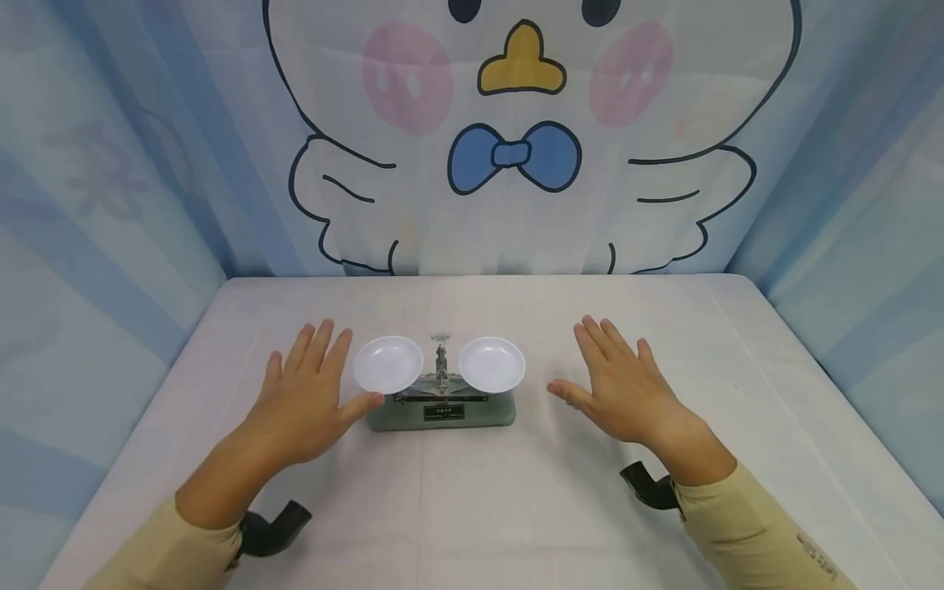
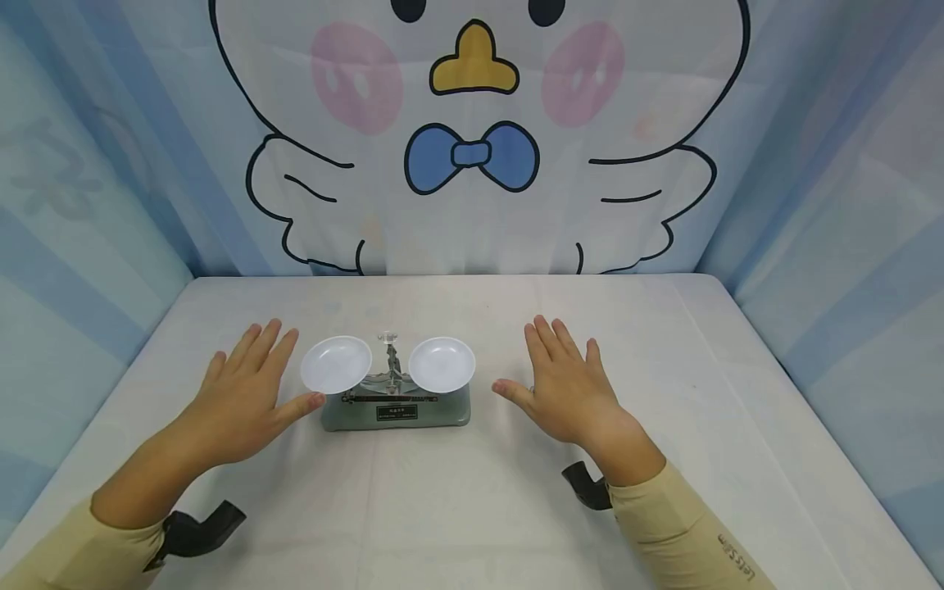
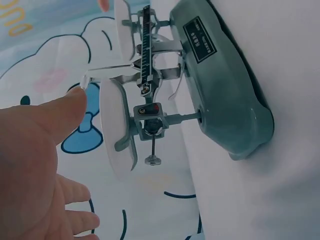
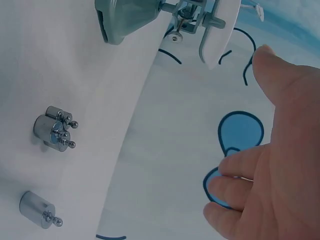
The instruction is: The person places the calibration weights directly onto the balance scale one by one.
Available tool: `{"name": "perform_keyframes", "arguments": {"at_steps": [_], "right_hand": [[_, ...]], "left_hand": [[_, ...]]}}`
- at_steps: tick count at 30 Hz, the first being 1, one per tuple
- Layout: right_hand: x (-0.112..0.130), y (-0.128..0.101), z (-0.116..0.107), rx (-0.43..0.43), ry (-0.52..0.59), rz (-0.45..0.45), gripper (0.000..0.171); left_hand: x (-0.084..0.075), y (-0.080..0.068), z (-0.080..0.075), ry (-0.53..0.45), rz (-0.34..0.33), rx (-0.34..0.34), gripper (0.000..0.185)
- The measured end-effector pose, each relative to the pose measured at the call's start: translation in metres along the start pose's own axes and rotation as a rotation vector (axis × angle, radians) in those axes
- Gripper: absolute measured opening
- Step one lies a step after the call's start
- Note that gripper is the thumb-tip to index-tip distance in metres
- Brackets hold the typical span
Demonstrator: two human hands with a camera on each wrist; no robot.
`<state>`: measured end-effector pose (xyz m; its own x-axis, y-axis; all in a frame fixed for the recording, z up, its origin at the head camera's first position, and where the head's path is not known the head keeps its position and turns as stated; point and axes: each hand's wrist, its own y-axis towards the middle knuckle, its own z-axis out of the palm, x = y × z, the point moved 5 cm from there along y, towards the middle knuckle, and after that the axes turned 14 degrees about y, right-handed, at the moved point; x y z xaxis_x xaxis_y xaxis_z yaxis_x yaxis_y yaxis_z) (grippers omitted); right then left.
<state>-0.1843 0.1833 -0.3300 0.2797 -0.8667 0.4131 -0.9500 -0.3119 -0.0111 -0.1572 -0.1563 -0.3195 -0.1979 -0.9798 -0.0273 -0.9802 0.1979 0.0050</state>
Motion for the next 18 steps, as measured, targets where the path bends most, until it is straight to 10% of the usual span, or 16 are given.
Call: {"name": "perform_keyframes", "arguments": {"at_steps": [18], "right_hand": [[-0.001, 0.001, 0.001, -0.087, 0.136, -0.08, 0.086]], "left_hand": [[0.013, -0.004, 0.019, -0.381, -0.047, -0.108, 0.095]]}}
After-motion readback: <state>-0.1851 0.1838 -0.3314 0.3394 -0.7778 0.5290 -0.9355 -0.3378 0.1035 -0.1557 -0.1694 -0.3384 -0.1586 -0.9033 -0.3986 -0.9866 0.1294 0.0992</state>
